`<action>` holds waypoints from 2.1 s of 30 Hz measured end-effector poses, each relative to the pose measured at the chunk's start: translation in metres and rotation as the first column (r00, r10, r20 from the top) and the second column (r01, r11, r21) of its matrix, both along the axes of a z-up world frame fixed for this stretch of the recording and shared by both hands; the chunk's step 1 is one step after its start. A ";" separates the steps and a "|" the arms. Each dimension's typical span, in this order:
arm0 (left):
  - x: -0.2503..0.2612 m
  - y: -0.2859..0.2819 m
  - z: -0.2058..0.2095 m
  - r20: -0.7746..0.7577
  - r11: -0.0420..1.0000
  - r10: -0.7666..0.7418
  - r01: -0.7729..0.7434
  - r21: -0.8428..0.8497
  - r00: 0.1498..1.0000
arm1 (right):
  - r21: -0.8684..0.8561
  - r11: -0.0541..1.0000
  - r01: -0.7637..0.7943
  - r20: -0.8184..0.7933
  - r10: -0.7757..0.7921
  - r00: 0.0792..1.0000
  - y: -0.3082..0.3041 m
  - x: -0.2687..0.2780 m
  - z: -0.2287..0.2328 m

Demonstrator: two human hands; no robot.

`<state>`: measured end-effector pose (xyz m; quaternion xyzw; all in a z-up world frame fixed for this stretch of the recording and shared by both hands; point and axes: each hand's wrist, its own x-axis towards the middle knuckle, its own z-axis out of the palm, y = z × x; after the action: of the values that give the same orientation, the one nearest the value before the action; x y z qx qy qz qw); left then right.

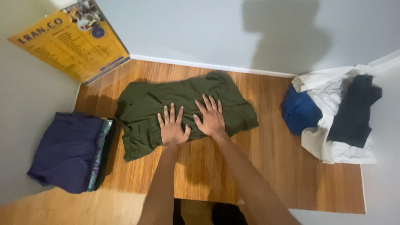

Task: Fold an olive green t-shirt neatly on a wooden surface.

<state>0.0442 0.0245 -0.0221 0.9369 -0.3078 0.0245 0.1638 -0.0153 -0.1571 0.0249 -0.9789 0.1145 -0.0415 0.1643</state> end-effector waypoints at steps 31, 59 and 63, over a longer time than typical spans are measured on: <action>-0.005 0.004 -0.005 -0.004 0.998 -0.048 0.048 -0.031 0.999 | -0.072 0.985 0.154 0.238 -0.133 0.962 -0.036 -0.017 -0.032; -0.034 0.003 0.022 -0.071 0.939 0.262 -0.237 0.251 0.963 | -0.201 0.973 0.111 0.070 -0.098 0.993 -0.062 -0.057 -0.024; -0.036 0.004 0.028 -0.070 0.932 0.269 -0.241 0.271 0.961 | -0.185 0.969 0.163 0.052 -0.156 0.986 -0.054 -0.065 -0.022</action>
<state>0.0081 0.0280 0.0057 0.9822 -0.1750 -0.0447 0.0509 -0.0799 -0.2112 0.0032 -0.9768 0.1851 -0.0831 0.0688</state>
